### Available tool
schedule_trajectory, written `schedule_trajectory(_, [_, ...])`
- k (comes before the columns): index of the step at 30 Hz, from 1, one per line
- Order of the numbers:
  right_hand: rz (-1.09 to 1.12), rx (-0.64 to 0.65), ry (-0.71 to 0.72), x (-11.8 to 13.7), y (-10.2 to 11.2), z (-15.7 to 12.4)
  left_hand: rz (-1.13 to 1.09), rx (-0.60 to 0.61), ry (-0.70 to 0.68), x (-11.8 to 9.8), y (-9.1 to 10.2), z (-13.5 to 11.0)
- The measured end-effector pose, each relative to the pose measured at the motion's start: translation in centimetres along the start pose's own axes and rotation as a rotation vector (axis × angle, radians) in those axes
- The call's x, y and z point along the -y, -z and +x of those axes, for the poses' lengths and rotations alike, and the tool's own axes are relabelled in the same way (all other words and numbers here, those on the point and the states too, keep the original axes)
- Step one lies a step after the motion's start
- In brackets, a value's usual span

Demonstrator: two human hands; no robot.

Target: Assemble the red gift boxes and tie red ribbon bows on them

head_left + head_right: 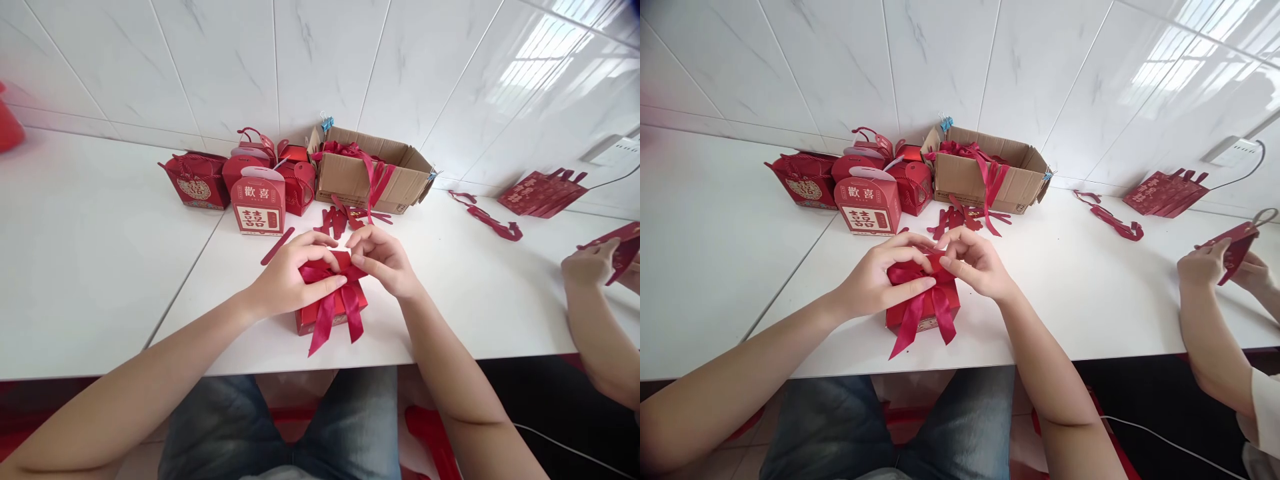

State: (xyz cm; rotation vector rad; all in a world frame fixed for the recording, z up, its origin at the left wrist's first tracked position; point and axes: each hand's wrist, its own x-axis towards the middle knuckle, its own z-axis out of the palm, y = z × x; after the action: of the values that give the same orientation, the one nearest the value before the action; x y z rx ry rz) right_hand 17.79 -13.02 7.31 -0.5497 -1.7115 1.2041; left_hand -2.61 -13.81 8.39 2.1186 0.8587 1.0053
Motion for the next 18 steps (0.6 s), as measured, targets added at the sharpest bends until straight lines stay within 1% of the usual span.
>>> schedule_trajectory(2, [0.059,-0.013,0.029,-0.2,0.1,-0.1,0.024,-0.019,-0.018,0.0,-0.1,0.0])
schedule_trajectory(4, [0.091,-0.010,0.012,-0.1,0.2,-0.1,0.006,-0.016,-0.019,0.2,-0.1,0.0])
schedule_trajectory(9, [0.058,0.076,-0.172,0.9,0.3,-0.1,-0.071,-0.027,0.038,0.8,0.0,0.0])
schedule_trajectory(11, [0.040,0.110,-0.211,1.1,0.2,-0.2,-0.096,-0.020,0.063,0.8,0.0,0.0])
schedule_trajectory(18, [0.088,0.081,-0.197,0.6,0.1,-0.1,-0.117,0.070,0.100,0.8,0.2,0.0])
